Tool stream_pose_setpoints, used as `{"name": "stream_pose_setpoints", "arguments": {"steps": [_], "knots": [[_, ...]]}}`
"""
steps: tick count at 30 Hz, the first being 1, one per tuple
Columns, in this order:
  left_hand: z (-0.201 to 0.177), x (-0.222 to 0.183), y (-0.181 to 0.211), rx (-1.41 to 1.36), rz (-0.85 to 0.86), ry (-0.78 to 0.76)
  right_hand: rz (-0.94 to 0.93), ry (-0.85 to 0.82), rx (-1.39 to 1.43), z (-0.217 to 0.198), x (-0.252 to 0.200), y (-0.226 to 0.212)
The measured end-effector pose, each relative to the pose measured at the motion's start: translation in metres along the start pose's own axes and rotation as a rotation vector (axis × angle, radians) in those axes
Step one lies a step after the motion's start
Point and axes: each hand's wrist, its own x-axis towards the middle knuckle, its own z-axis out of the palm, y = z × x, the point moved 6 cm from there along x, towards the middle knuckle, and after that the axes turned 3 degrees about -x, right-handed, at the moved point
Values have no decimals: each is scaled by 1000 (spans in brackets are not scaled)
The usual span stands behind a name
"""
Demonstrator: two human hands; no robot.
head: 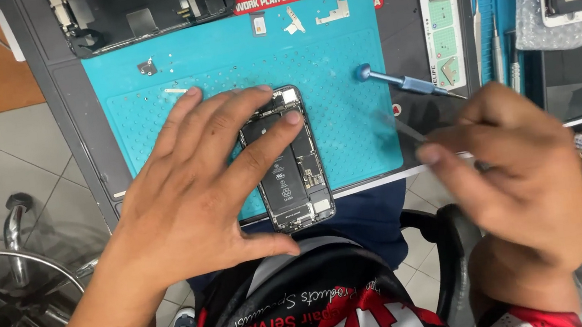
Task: Disassembling the upper internal components of a smartphone using precision tools like a screwdriver and tweezers.
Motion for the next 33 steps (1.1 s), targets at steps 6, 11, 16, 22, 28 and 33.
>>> {"name": "stream_pose_setpoints", "arguments": {"steps": [6, 11, 16, 22, 28, 33], "knots": [[1, 1, -2, -3, -10, -32, 93, 173, 759, 55, -22, 33], [2, 0, -3, -7, -17, -42, -39, 144, 597, 54, -1, -7], [2, 1, -3, 10, -23, -46, -160, 125, 454, 61, 8, -24], [1, -2, -4, 14, -17, -13, -88, 305, 656, 71, 2, -11], [2, -2, -3, -14, 15, 1, -184, 275, 427, 70, 8, -26], [2, -2, -3, 4, 14, 1, -334, 329, 287, 73, 8, -38]]}}
